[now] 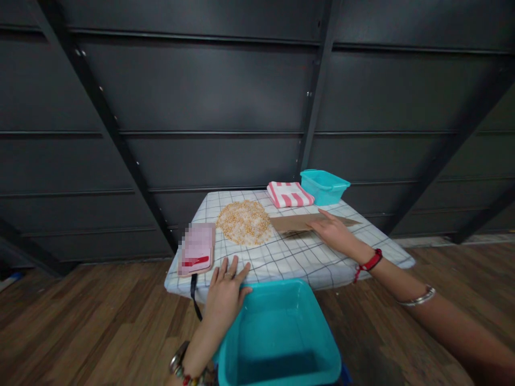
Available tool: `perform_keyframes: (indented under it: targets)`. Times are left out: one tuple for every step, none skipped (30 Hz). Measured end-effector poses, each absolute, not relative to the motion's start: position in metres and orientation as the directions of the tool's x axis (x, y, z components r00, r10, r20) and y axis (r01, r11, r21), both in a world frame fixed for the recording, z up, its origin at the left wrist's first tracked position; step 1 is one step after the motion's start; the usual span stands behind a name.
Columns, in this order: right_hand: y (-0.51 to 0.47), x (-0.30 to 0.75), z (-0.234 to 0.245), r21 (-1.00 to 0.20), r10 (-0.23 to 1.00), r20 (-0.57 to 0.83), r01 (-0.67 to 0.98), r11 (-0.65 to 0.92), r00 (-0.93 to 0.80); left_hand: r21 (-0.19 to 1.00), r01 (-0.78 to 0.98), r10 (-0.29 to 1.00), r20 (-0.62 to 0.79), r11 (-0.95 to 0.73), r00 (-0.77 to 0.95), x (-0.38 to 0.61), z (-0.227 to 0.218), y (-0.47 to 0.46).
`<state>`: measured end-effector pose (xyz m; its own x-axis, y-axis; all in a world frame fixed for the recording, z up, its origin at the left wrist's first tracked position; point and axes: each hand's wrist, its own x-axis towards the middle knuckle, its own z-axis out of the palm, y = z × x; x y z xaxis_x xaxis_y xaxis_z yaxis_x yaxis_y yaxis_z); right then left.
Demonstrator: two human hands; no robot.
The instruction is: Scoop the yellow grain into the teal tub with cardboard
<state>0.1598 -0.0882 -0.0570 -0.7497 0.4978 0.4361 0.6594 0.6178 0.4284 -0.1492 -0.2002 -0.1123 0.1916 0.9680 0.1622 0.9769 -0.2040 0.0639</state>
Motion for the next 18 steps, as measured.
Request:
perform_keyframes:
  targets:
    - [-0.092,0.16,-0.056,0.426,0.494,0.437,0.656,0.623,-0.752,0.064,0.977,0.968,0.166,-0.204,0.191,-0.15,-0.114,-0.2]
    - [-0.094,0.161,-0.055,0.423,0.491,0.439,0.656,0.625,-0.752,0.064,0.977,0.967,0.168,-0.202,0.189,-0.15,-0.115,-0.2]
    - [-0.096,0.162,-0.055,0.42,0.491,0.444,0.658,0.625,-0.75,0.063,0.978,0.967,0.172,-0.199,0.186,-0.15,-0.116,-0.2]
    - [-0.097,0.162,-0.054,0.417,0.493,0.449,0.662,0.622,-0.746,0.063,0.978,0.967,0.176,-0.198,0.184,-0.15,-0.117,-0.2]
    - [-0.097,0.162,-0.053,0.414,0.496,0.455,0.669,0.618,-0.74,0.063,0.978,0.966,0.179,-0.198,0.184,-0.149,-0.117,-0.199]
    - [-0.096,0.162,-0.053,0.41,0.5,0.461,0.676,0.612,-0.733,0.063,0.978,0.966,0.183,-0.199,0.184,-0.149,-0.117,-0.199]
    - [-0.095,0.161,-0.053,0.407,0.505,0.465,0.682,0.607,-0.727,0.063,0.978,0.965,0.187,-0.2,0.185,-0.149,-0.117,-0.199]
    - [-0.094,0.16,-0.053,0.404,0.509,0.466,0.686,0.605,-0.724,0.062,0.978,0.964,0.19,-0.201,0.187,-0.149,-0.117,-0.199]
    - [-0.093,0.159,-0.053,0.402,0.511,0.464,0.686,0.606,-0.723,0.06,0.977,0.963,0.19,-0.203,0.189,-0.149,-0.116,-0.2]
    - [-0.093,0.158,-0.053,0.4,0.512,0.459,0.684,0.611,-0.726,0.058,0.977,0.964,0.187,-0.204,0.19,-0.149,-0.115,-0.2]
    - [-0.095,0.157,-0.054,0.398,0.512,0.452,0.679,0.617,-0.731,0.055,0.978,0.965,0.18,-0.202,0.189,-0.149,-0.114,-0.2]
    - [-0.097,0.157,-0.054,0.396,0.51,0.444,0.672,0.625,-0.736,0.054,0.979,0.968,0.169,-0.198,0.187,-0.149,-0.113,-0.2]
    - [-0.099,0.157,-0.054,0.395,0.509,0.437,0.667,0.632,-0.742,0.054,0.979,0.97,0.156,-0.195,0.184,-0.149,-0.111,-0.2]
    - [-0.103,0.158,-0.053,0.393,0.507,0.432,0.662,0.638,-0.746,0.056,0.98,0.973,0.145,-0.191,0.181,-0.148,-0.11,-0.201]
    - [-0.106,0.16,-0.053,0.393,0.505,0.429,0.658,0.642,-0.749,0.058,0.98,0.974,0.136,-0.188,0.179,-0.148,-0.109,-0.201]
    - [-0.108,0.162,-0.052,0.393,0.504,0.429,0.657,0.644,-0.75,0.061,0.98,0.975,0.131,-0.187,0.178,-0.147,-0.108,-0.201]
    - [-0.109,0.164,-0.051,0.393,0.504,0.43,0.658,0.642,-0.749,0.062,0.98,0.975,0.13,-0.188,0.179,-0.147,-0.107,-0.202]
    - [-0.11,0.166,-0.05,0.394,0.505,0.434,0.661,0.638,-0.746,0.061,0.981,0.976,0.13,-0.187,0.178,-0.147,-0.106,-0.202]
